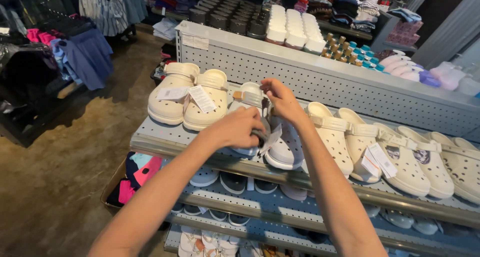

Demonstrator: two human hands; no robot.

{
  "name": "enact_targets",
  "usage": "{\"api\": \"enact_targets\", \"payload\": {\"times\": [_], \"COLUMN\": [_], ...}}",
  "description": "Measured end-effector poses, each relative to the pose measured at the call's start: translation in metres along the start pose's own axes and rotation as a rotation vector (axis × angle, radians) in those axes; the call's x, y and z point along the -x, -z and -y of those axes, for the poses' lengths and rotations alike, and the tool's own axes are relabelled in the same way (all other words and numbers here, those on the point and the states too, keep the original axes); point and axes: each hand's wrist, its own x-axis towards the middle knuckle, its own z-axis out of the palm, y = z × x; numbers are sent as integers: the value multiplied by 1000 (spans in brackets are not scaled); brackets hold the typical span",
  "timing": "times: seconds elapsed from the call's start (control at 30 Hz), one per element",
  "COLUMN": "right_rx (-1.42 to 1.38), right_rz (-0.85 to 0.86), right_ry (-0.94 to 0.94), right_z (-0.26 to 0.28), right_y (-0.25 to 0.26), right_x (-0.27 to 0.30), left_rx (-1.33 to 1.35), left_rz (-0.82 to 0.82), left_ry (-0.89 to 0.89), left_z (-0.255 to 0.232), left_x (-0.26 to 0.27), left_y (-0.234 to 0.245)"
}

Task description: The person uses a dark cloth to wipe and clean several pairs of white and light-colored clogs on a store shelf. They handle the shoes one by one, wiping the exterior surfaces and occasionally lifting them to clean the soles before placing them back on the rack.

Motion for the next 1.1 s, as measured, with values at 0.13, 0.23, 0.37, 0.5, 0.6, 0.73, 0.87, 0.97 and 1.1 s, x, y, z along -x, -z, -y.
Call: {"api": "enact_targets", "payload": {"times": [0.13, 0.23, 0.37, 0.5, 0.6, 0.73, 0.87, 0.97, 1.1], "right_rx": [-33, 100, 151, 174, 224, 178, 205, 370, 413], "right_rz": [113, 117, 101, 115, 129, 121, 93, 91, 3], "right_ry": [-87, -190, -107, -128, -192, -182, -244, -256, -293], "right_z": [2, 3, -4, 11, 21, 13, 32, 37, 53], "right_y": [-17, -23, -21, -21, -20, -24, -35, -35, -26], "right_x": [-4, -4, -6, -5, -6, -8, -11, -8, 4], "left_rx": [18, -60, 6, 119, 127, 143, 247, 318, 377], "left_rz": [-23, -294, -310, -128, -232, -406, -630, -736, -852], "left_ry": [-32, -27, -13, -113, -50, 79, 157, 197, 203], "left_z": [39, 67, 31, 34, 52, 56, 68, 72, 79], "left_x": [-2, -2, 21, 27, 18, 14, 7, 7, 7], "left_y": [-23, -37, -23, -21, -20, -4, 1, 5, 16]}}
